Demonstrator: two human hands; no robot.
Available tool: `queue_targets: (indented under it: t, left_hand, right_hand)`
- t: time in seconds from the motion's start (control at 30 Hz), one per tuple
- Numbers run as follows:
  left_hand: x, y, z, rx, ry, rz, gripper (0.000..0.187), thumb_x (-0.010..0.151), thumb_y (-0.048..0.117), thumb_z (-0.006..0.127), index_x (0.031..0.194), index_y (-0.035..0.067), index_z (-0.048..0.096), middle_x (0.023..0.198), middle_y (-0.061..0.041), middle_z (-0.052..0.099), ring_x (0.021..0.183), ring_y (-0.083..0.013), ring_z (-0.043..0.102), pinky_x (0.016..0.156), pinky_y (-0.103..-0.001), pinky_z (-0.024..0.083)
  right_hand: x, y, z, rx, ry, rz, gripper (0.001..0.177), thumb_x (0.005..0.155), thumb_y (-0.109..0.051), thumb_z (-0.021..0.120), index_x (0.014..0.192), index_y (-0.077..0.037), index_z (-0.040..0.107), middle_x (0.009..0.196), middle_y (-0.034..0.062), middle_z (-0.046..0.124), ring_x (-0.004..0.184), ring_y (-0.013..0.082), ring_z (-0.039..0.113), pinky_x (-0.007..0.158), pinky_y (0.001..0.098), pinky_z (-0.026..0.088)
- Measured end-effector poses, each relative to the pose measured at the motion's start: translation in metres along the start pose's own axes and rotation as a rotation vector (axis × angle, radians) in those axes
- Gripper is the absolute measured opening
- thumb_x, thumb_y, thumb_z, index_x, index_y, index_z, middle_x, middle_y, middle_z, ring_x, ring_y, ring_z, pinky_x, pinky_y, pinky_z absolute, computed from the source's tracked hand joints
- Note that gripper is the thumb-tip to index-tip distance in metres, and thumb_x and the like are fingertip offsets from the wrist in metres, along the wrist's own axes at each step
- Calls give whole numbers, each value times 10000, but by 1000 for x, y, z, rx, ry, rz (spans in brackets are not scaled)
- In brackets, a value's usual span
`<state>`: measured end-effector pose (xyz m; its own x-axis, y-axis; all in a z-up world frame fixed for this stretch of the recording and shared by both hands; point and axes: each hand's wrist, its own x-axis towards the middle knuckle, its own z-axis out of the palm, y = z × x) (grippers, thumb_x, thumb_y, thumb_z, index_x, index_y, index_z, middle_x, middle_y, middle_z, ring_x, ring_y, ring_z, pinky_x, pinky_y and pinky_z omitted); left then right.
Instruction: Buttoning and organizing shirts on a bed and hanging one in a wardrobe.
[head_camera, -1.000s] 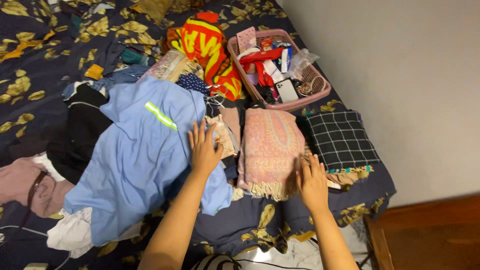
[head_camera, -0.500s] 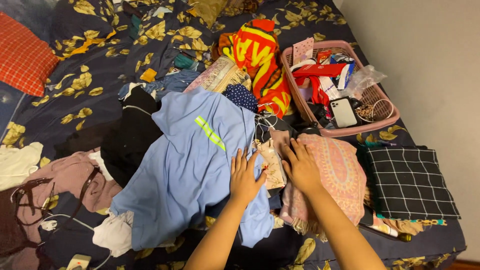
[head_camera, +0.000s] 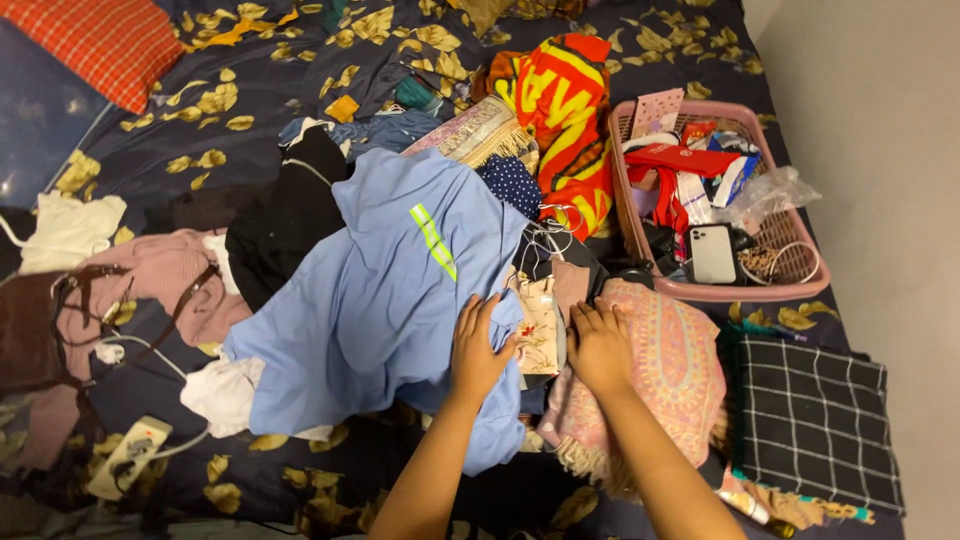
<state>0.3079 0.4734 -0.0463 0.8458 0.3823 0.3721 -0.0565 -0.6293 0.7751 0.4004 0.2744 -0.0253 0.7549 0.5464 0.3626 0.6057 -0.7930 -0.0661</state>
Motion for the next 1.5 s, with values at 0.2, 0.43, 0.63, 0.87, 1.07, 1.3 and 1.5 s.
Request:
queue_targets:
  t: [0.2,0.43,0.63,0.87,1.07,1.3,1.5]
  left_hand:
    - [-15,17,1,44,82,-129,856,668,130,851,1447,113,497,1543,-212,400,1433,-437,352,1148,-496,322]
    - [-24,14,-2,135,-63,-258,919,700,104,839,1499,116,385,1578,-261,287,1443,-466,297,1127,-507,315]
    - [-35,-5,-11,117,87,-169,765,766,-89,623,1490,94,459,1522,-260,478,1392,-430,475,1121,-436,425]
    - [-35,-4,-30,-21,132,-536,659,817,-20,651,1424,193,507,1189,-231,684,1055,-440,662,878,-487,527]
    - [-40,-21,-20,-44,218,-504,653,813,-11,633,1427,168,497,1103,-262,703,1030,-472,658,845,-519,524]
    - [-47,-31,-19,-88,218,-442,655,816,-24,616,1437,148,494,1179,-261,690,1109,-474,627,884,-513,515]
    - [-37,-26,-32,-44,137,-507,677,783,18,681,1421,153,500,1171,-249,690,1096,-475,626,896,-519,503]
  right_hand:
    - [0,4,10,24,49,-35,380,844,-202,641,1184,-44,706,1267,92,696,1294,299,561,1164,480,337]
    - [-1,8,14,30,56,-75,395,843,-215,642,1189,-37,711,1266,99,703,1290,297,564,1162,484,325]
    - [-3,8,16,19,71,-73,397,850,-230,644,1190,-39,714,1270,97,703,1294,294,560,1166,488,321]
    - [-8,7,10,65,83,-61,357,846,-213,633,1149,-50,726,1257,82,706,1303,298,554,1166,495,317]
    - [-9,6,8,98,74,-35,318,838,-195,642,1108,-54,734,1235,82,709,1295,302,553,1161,497,317]
    - [-9,1,7,89,73,-26,302,839,-190,652,1097,-58,733,1224,73,712,1291,289,561,1168,492,318]
    - [-10,-1,4,57,86,-15,324,835,-196,650,1121,-68,732,1236,64,711,1289,281,557,1166,482,318]
